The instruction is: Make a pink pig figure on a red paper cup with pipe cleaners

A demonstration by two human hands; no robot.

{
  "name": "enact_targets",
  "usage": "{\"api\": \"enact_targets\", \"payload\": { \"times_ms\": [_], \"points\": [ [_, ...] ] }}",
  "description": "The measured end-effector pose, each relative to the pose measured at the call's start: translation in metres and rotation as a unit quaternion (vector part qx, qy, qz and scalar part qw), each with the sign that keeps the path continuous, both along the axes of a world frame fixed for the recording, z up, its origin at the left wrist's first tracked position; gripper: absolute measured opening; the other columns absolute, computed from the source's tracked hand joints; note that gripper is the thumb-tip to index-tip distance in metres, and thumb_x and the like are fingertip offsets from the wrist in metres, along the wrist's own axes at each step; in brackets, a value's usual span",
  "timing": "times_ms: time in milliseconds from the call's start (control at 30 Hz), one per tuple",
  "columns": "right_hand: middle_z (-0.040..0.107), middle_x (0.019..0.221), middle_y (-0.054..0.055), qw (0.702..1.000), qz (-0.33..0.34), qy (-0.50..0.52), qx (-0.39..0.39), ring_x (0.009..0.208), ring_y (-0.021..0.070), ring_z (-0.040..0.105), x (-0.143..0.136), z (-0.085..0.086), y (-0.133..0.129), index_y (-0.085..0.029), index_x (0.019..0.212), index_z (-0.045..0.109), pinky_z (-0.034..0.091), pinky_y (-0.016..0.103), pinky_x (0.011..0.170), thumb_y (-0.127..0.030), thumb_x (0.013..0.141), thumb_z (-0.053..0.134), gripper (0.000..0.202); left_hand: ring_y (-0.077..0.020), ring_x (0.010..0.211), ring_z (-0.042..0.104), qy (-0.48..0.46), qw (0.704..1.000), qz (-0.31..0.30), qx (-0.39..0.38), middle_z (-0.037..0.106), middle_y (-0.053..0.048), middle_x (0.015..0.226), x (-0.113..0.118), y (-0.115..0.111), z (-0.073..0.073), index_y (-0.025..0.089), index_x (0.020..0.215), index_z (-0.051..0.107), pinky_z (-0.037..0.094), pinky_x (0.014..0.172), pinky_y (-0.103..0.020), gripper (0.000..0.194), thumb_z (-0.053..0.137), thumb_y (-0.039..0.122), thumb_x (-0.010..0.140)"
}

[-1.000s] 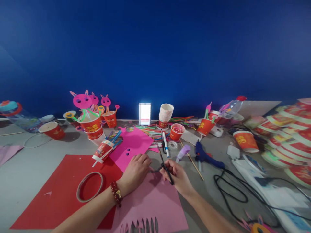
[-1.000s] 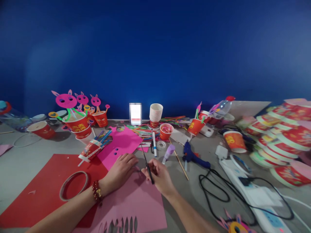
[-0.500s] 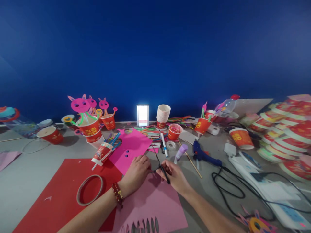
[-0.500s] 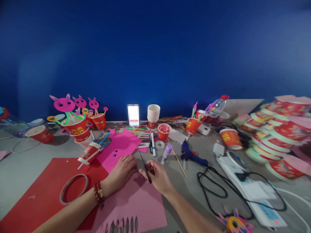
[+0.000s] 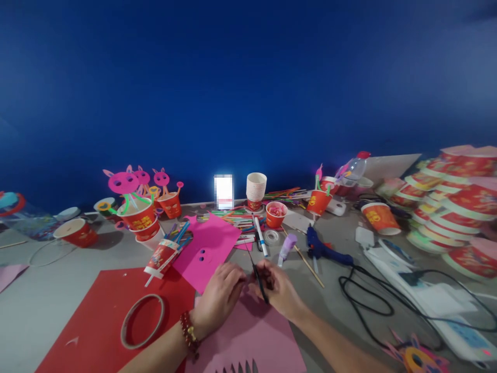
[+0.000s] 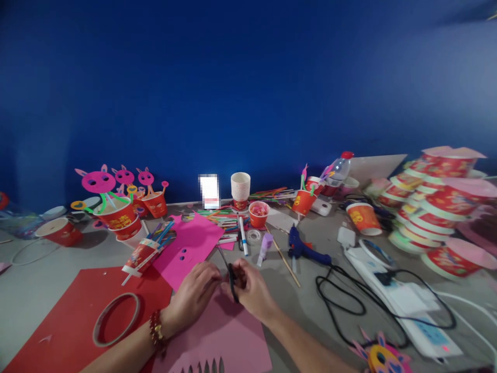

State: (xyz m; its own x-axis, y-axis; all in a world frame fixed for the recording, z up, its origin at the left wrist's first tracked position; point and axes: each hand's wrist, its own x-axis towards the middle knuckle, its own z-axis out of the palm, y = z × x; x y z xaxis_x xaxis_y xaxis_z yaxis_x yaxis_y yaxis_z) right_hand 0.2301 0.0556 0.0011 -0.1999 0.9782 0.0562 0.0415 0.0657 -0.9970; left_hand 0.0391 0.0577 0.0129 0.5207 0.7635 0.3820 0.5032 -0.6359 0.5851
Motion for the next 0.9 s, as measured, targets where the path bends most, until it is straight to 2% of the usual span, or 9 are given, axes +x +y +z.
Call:
{"api": "enact_targets", "payload": {
  "times_ms": [133, 367, 500, 667, 800, 900],
  "points": [
    [0.054, 0.066, -0.006, 0.998, 0.025, 0.039, -0.046, 0.057, 0.0112, 0.049, -0.002, 0.004, -0.001, -0.022, 0.078, 0.051, 0.039, 0.022, 0.054, -0.024, 0.069, 0.072, 0.023, -0.0202, 0.088, 0.056, -0.004, 1.000, -0.026, 0.004, 0.063, -0.005, 0.093, 0.002, -0.006, 0.003, 0.021, 0.103, 0.055, 0.046, 0.081, -0.034, 0.014, 0.042, 0.017, 0.099],
    [0.056, 0.071, -0.003, 0.985, 0.017, 0.141, -0.095, 0.065, 0.0123, 0.052, -0.005, 0.012, -0.002, -0.022, 0.074, 0.051, 0.044, 0.022, 0.059, -0.035, 0.057, 0.086, 0.041, -0.0205, 0.093, 0.057, -0.014, 0.997, -0.044, 0.066, 0.065, -0.008, 0.101, 0.000, -0.008, -0.002, 0.022, 0.111, 0.054, 0.048, 0.086, -0.037, 0.023, 0.041, 0.010, 0.097],
    [0.057, 0.071, -0.003, 0.985, 0.014, 0.148, -0.086, 0.066, 0.0133, 0.053, -0.006, 0.010, -0.003, -0.022, 0.074, 0.049, 0.045, 0.023, 0.061, -0.039, 0.057, 0.087, 0.045, -0.0206, 0.092, 0.057, -0.026, 0.997, -0.039, 0.061, 0.065, -0.007, 0.098, 0.001, -0.008, -0.003, 0.021, 0.103, 0.055, 0.048, 0.085, -0.036, 0.019, 0.043, 0.009, 0.095],
    [0.061, 0.074, -0.001, 0.989, 0.003, 0.135, -0.053, 0.069, 0.0140, 0.056, -0.005, 0.006, -0.003, -0.022, 0.077, 0.052, 0.045, 0.023, 0.062, -0.032, 0.063, 0.085, 0.037, -0.0206, 0.091, 0.057, -0.027, 0.996, -0.042, 0.078, 0.065, -0.007, 0.099, 0.001, -0.009, -0.001, 0.021, 0.101, 0.055, 0.047, 0.084, -0.036, 0.016, 0.045, 0.010, 0.095],
    [0.062, 0.077, 0.000, 0.991, 0.012, 0.129, -0.037, 0.070, 0.0150, 0.058, -0.003, 0.003, -0.004, -0.022, 0.081, 0.055, 0.047, 0.024, 0.062, -0.036, 0.067, 0.081, 0.033, -0.0218, 0.094, 0.057, -0.015, 0.994, -0.048, 0.095, 0.065, -0.008, 0.104, 0.001, -0.011, 0.002, 0.022, 0.100, 0.055, 0.047, 0.084, -0.038, 0.015, 0.045, 0.011, 0.095],
    [0.062, 0.078, 0.000, 0.992, 0.004, 0.123, -0.037, 0.070, 0.0157, 0.059, -0.001, 0.006, -0.005, -0.023, 0.083, 0.054, 0.047, 0.025, 0.063, -0.036, 0.065, 0.082, 0.036, -0.0221, 0.100, 0.058, -0.063, 0.996, -0.048, 0.048, 0.063, -0.009, 0.109, 0.001, -0.013, 0.004, 0.023, 0.103, 0.055, 0.047, 0.088, -0.038, 0.018, 0.044, 0.011, 0.094]
  ]
}}
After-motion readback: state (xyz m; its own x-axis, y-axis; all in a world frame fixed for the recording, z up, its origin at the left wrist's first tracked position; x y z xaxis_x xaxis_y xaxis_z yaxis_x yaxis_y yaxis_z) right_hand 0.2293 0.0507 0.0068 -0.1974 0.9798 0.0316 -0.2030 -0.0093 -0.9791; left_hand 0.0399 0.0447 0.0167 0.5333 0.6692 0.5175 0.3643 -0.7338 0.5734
